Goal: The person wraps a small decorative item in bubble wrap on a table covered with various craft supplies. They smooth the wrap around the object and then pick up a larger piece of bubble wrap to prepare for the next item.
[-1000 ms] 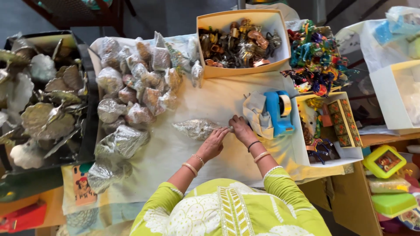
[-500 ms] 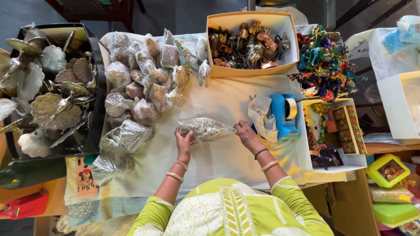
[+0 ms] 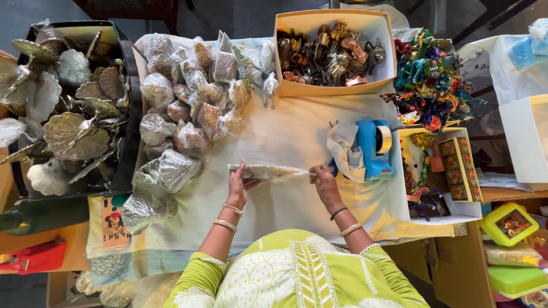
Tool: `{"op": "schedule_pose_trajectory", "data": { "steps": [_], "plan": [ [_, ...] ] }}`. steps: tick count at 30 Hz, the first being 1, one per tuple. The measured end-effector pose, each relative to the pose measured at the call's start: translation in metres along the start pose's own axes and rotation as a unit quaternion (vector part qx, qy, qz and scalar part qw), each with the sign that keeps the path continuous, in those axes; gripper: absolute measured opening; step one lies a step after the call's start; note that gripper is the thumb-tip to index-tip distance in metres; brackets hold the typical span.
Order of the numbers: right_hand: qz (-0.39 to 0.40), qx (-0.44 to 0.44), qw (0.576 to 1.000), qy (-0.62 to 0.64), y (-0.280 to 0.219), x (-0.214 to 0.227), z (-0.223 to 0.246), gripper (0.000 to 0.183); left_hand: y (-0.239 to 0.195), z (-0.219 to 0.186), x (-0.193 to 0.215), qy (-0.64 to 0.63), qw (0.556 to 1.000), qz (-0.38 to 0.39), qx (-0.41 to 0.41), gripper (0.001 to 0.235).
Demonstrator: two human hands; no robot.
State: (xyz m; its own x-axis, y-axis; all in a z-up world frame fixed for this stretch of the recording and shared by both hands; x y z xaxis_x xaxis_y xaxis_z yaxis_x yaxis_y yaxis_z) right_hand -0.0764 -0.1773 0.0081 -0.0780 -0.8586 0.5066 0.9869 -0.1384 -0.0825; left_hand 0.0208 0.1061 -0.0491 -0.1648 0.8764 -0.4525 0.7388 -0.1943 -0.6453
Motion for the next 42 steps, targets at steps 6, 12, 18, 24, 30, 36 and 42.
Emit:
{"op": "schedule_pose_trajectory", "data": {
  "steps": [6, 12, 18, 24, 30, 36, 42],
  "plan": [
    [-0.056, -0.049, 0.983, 0.168, -0.014, -0.025, -0.033, 0.028, 0.009, 0.026, 0.021, -0.168, 0.981, 0.085, -0.046, 0.018],
    [-0.023, -0.085, 0.902, 0.423, -0.023, -0.033, -0.041, 0.042, 0.003, 0.008, 0.015, -0.247, 0.950, 0.169, -0.089, 0.024],
    [0.035, -0.155, 0.835, 0.527, -0.020, -0.028, -0.032, 0.038, -0.008, -0.018, 0.005, -0.239, 0.942, 0.198, -0.125, 0.040],
    [0.127, -0.177, 0.823, 0.524, -0.020, -0.034, -0.034, 0.040, -0.020, -0.045, -0.003, -0.215, 0.949, 0.198, -0.120, 0.046],
    [0.177, -0.168, 0.798, 0.551, -0.028, -0.032, -0.018, 0.047, -0.009, -0.033, 0.006, -0.226, 0.945, 0.198, -0.133, 0.046],
    [0.290, -0.267, 0.737, 0.549, -0.039, -0.044, -0.020, 0.059, -0.016, -0.025, 0.017, -0.240, 0.948, 0.174, -0.116, 0.045],
    [0.298, -0.317, 0.803, 0.407, -0.037, -0.076, -0.032, 0.051, -0.042, -0.029, 0.021, -0.224, 0.950, 0.176, -0.130, 0.047]
  ]
}}
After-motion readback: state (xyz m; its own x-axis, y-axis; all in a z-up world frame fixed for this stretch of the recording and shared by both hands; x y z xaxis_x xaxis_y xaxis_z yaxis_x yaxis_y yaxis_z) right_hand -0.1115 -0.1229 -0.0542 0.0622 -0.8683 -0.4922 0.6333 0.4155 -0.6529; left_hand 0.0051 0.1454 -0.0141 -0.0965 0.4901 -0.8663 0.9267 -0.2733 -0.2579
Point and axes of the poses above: each hand's wrist, its own y-axis towards the middle knuckle, its own x-axis out of the back of the hand, z = x × y, the point moved 2 cm from there along y, towards the middle knuckle, and after that the axes turned 5 degrees about z, right-handed, at the moved point
